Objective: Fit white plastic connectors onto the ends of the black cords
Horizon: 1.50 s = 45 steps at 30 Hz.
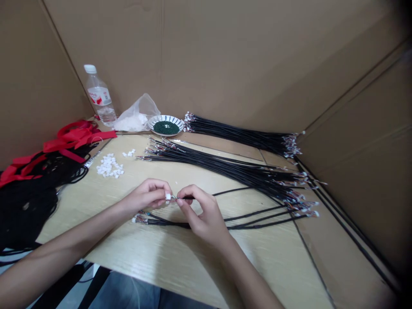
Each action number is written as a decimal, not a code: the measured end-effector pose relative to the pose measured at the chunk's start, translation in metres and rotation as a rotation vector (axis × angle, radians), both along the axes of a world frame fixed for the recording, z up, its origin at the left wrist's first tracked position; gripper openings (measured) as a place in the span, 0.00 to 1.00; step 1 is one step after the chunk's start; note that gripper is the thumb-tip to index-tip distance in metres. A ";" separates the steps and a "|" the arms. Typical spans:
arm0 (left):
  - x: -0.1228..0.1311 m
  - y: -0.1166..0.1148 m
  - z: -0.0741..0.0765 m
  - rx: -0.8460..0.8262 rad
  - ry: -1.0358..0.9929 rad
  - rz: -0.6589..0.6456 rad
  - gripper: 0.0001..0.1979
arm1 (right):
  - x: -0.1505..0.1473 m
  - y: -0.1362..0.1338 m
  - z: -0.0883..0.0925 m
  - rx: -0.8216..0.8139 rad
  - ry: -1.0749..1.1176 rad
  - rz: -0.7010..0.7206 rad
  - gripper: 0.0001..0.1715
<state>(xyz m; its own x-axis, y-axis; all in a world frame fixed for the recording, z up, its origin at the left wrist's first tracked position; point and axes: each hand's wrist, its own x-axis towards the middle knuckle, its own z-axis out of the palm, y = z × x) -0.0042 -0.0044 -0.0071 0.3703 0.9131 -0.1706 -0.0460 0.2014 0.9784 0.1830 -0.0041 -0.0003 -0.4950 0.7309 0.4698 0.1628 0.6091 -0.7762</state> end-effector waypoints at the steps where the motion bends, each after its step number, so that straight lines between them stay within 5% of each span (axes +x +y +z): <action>1: -0.001 0.000 0.001 0.030 0.001 0.018 0.11 | 0.000 0.000 0.000 -0.009 -0.007 0.000 0.03; 7: -0.010 -0.003 0.002 0.276 -0.043 0.072 0.11 | 0.000 0.002 -0.001 -0.052 -0.055 -0.017 0.04; 21: -0.007 -0.001 0.007 0.414 0.271 0.065 0.11 | 0.000 0.000 0.002 -0.057 -0.045 0.023 0.06; 45: -0.006 -0.001 0.006 0.312 0.235 0.040 0.14 | -0.004 0.000 0.004 -0.084 -0.106 0.028 0.05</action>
